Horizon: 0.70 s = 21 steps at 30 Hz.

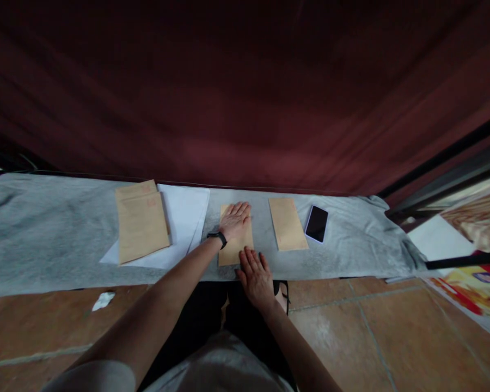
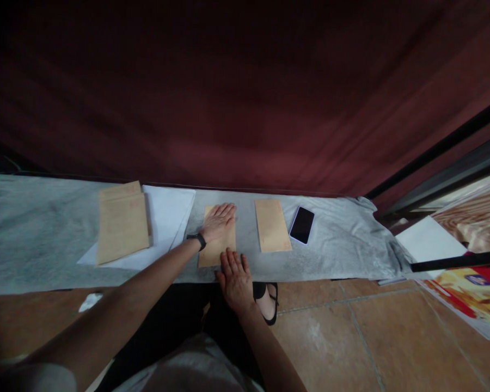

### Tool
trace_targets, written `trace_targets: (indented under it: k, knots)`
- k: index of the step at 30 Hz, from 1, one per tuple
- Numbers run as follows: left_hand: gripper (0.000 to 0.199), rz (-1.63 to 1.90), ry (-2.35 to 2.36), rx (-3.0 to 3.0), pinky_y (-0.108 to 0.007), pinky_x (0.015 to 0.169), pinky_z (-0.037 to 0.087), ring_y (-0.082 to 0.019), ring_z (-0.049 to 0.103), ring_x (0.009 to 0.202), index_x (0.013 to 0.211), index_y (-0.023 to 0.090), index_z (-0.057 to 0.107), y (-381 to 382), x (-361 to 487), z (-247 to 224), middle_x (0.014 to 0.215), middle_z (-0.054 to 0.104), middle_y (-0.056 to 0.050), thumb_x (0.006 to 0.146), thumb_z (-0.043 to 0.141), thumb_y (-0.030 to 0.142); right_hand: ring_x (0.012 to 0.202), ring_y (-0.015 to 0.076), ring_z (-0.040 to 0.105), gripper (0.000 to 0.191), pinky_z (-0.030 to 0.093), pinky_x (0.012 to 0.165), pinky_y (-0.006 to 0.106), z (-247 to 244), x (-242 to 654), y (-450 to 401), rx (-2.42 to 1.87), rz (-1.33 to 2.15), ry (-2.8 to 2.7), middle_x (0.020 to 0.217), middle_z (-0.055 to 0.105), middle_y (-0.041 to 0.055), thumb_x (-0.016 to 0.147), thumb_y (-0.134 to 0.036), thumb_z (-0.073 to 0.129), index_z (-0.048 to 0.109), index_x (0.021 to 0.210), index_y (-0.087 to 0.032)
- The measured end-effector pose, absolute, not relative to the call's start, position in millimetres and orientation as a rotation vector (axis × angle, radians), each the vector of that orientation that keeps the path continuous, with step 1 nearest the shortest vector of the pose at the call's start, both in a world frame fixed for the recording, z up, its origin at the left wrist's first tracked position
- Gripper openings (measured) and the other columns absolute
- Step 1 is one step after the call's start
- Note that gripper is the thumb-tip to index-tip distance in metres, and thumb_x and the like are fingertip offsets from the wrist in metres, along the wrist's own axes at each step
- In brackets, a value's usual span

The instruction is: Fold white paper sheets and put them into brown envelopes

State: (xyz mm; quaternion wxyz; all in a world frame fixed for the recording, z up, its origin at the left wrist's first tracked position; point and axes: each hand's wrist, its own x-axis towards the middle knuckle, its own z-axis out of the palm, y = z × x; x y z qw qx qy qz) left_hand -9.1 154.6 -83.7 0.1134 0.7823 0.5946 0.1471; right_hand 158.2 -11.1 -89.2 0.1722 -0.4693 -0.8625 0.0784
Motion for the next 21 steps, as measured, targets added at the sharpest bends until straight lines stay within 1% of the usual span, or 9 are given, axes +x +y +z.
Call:
trace_targets:
  k: [5, 9, 12, 15, 18, 21]
  knots:
    - [0.054, 0.484, 1.613, 2.365, -0.041, 0.126, 0.010, -0.020, 0.026, 0.152, 0.152, 0.019, 0.042, 122, -11, -86, 0.160, 0.039, -0.006, 0.100, 0.034, 0.033, 0.144, 0.0247, 0.040, 0.053, 0.024, 0.123, 0.047, -89, 159, -12, -1.322, 0.227, -2.448, 0.157, 0.044, 0.0090, 0.104, -0.035, 0.042, 0.036, 0.155, -0.020]
    - [0.053, 0.426, 1.531, 2.399, -0.037, 0.126, 0.008, -0.016, 0.024, 0.152, 0.154, 0.021, 0.038, 94, -11, -85, 0.162, 0.035, -0.003, 0.103, 0.031, 0.034, 0.144, 0.0242, 0.041, 0.052, 0.023, 0.123, 0.046, -89, 159, -12, -1.322, 0.231, -2.455, 0.154, 0.048, 0.0096, 0.105, -0.035, 0.042, 0.039, 0.154, -0.018]
    - [0.055, 0.353, 1.467, 2.438, -0.035, 0.126, 0.008, -0.015, 0.021, 0.153, 0.156, 0.018, 0.034, 76, -13, -85, 0.163, 0.031, -0.004, 0.105, 0.025, 0.035, 0.143, 0.0247, 0.043, 0.049, 0.025, 0.123, 0.047, -91, 160, -11, -1.328, 0.215, -2.448, 0.149, 0.053, 0.0117, 0.104, -0.034, 0.042, 0.045, 0.150, -0.015]
    - [0.056, 0.313, 1.440, 2.459, -0.037, 0.126, 0.011, -0.016, 0.022, 0.153, 0.156, 0.017, 0.033, 56, -15, -86, 0.163, 0.031, -0.006, 0.106, 0.024, 0.040, 0.141, 0.0247, 0.045, 0.046, 0.028, 0.122, 0.047, -93, 161, -12, -1.301, 0.210, -2.438, 0.145, 0.057, 0.0141, 0.104, -0.030, 0.041, 0.051, 0.145, -0.011]
    - [0.057, 0.331, 1.438, 2.504, -0.039, 0.126, 0.013, -0.018, 0.024, 0.152, 0.156, 0.015, 0.033, 33, -17, -89, 0.163, 0.031, -0.007, 0.106, 0.023, 0.043, 0.142, 0.0245, 0.045, 0.045, 0.030, 0.122, 0.047, -92, 166, -13, -1.246, 0.237, -2.438, 0.147, 0.055, 0.0143, 0.104, -0.027, 0.039, 0.053, 0.143, -0.009]
    - [0.055, 0.379, 1.464, 2.554, -0.040, 0.126, 0.015, -0.019, 0.027, 0.151, 0.154, 0.016, 0.036, 12, -20, -90, 0.162, 0.034, -0.008, 0.106, 0.027, 0.041, 0.143, 0.0238, 0.044, 0.046, 0.031, 0.121, 0.047, -90, 173, -11, -1.189, 0.289, -2.457, 0.151, 0.050, 0.0125, 0.104, -0.024, 0.036, 0.049, 0.147, -0.011]
